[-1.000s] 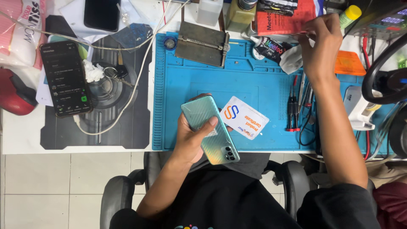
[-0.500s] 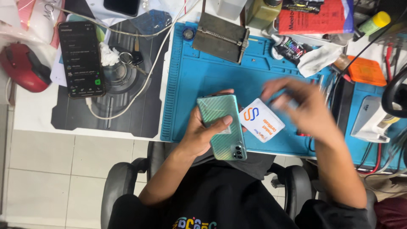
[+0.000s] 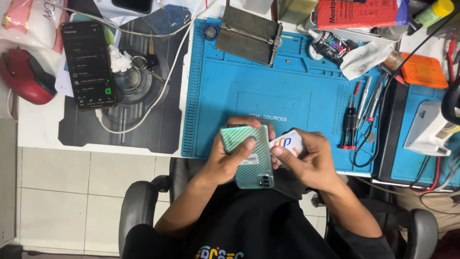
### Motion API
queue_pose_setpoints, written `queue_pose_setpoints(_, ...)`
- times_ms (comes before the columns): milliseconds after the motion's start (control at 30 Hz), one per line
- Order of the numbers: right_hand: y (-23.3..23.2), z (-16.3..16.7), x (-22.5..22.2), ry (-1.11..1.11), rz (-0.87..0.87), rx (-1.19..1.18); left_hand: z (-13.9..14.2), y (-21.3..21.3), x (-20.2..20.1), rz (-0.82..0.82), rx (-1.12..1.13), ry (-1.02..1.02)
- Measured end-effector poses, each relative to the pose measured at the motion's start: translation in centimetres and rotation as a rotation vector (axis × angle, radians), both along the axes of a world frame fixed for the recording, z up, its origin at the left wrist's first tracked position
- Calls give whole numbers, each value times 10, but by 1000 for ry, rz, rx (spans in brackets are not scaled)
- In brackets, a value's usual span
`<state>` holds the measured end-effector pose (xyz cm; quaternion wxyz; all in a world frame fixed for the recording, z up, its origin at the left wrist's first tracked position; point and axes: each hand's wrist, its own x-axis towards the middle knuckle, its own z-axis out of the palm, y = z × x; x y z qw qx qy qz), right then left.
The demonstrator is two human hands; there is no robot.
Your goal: The person heats the back of a smartphone with a heat gun, rotating the phone to warm its edges, then pries at the back cover with a plastic card. They spray cleaning solution onto the phone and continue working the cover with the card, then handle the phone over a black device on the mat.
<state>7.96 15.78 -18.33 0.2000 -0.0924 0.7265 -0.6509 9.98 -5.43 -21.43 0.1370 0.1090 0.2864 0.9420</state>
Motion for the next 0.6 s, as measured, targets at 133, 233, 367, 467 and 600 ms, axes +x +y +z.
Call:
queue_pose_setpoints(133,-3,-3,3,57,13,-4,3,-2,6,23,-16,-15)
queue_pose_setpoints(233,-6,-4,3,73,-9,2,4,-5,7,61,-102,33)
queue_pose_setpoints(367,-8,-8,1,44,-28,-21,4,-6,10,94,-184,28)
queue_pose_setpoints(467,-10,-10,0,66,-39,3,1,-6,12,107,-196,31)
queue_pose_setpoints(600,-23,-7,-4,145,-33,17,-2,-10,16,131,-200,-25)
